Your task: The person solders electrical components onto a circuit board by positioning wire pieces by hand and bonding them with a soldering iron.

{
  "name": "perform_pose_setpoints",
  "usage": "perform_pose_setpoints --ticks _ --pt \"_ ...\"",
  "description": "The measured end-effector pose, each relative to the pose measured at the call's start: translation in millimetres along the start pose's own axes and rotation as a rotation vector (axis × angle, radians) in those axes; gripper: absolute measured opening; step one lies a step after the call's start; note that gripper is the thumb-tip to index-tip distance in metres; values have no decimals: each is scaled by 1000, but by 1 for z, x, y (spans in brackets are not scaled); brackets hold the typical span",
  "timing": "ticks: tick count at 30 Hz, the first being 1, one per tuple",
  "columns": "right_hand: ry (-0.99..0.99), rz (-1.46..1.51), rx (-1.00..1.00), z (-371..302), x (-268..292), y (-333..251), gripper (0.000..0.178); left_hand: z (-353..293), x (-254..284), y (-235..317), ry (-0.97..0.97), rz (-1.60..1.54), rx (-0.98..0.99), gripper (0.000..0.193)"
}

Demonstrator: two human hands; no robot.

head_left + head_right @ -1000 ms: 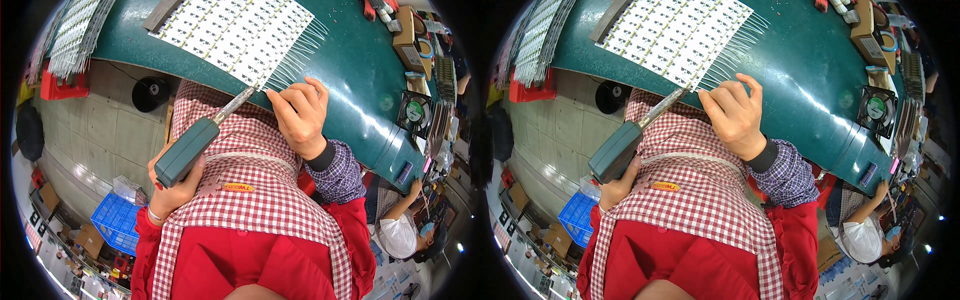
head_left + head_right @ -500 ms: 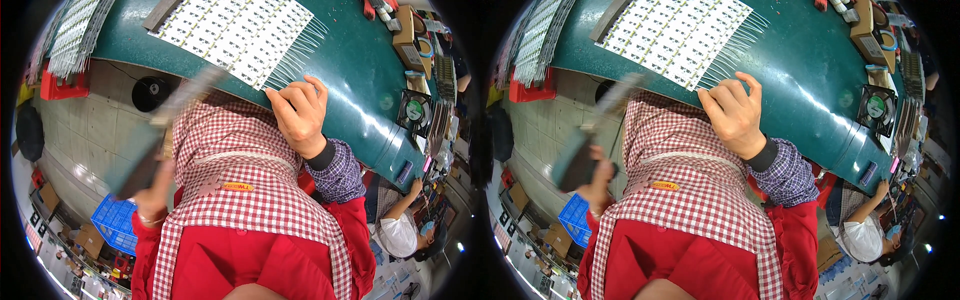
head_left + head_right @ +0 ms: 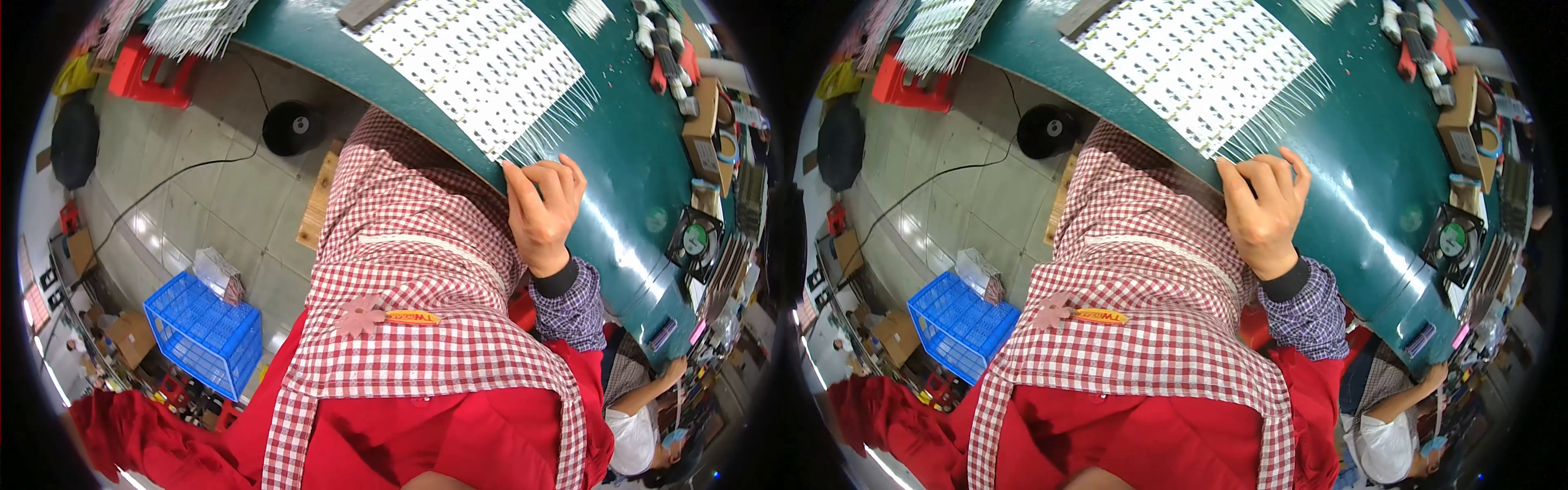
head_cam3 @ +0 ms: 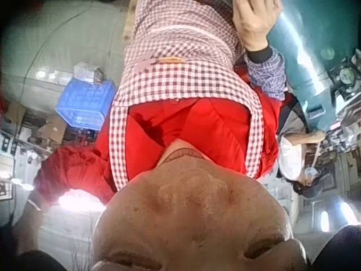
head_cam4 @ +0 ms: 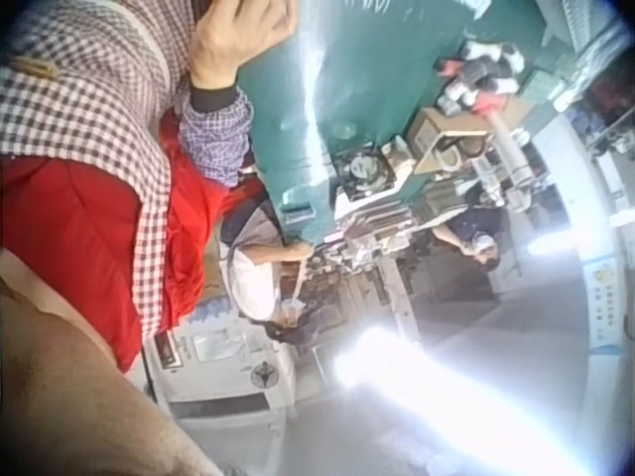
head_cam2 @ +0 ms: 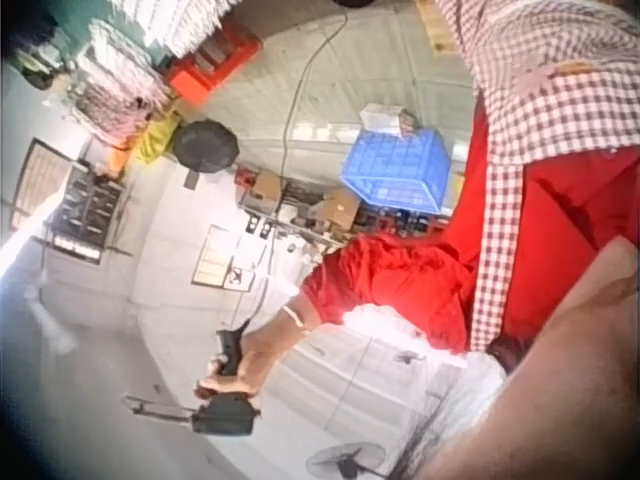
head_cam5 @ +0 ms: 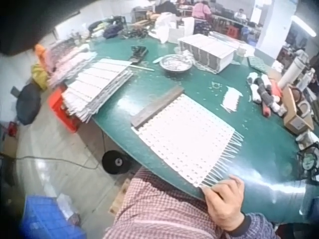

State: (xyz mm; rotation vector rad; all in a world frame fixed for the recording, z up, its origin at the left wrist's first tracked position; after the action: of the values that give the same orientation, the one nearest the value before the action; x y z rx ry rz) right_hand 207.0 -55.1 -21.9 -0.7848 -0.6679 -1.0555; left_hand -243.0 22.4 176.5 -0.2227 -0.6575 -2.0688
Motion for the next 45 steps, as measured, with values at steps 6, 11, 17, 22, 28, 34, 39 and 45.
perform_pose_setpoints --ticks 6,11,17,22,28,34,39,45 --pt "-54 -31 1 -3 7 3 33 11 -4 -12 53 57 -118 13" --pt "-80 -64 -45 -6 27 0 33 -102 -122 10 -588 -731 763 62" --pt "38 56 -77 29 19 -14 35 -168 -156 55 -948 -836 1110 52" --pt "63 83 -80 27 -20 -8 31 -182 -153 71 -1034 -764 763 44" --pt "53 99 -108 31 -22 -11 29 -183 -160 83 -1032 -658 511 21" --pt "45 109 -96 30 -21 -11 26 -178 -160 87 -1110 -641 487 23" --pt "41 115 -96 31 -20 -11 25 -179 -160 87 -1133 -622 509 23" --pt "40 112 -102 31 -20 -11 25 -178 -160 90 -1141 -623 432 22"
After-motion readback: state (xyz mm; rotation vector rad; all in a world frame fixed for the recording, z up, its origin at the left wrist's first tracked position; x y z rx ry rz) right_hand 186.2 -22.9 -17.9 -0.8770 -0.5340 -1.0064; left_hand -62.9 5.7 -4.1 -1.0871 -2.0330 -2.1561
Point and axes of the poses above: each hand's wrist, its own z-axis towards the middle knuckle, its own x-axis out of the back of the hand, y = z × x, the point moved 5 cm from there along z, towards the middle knuckle
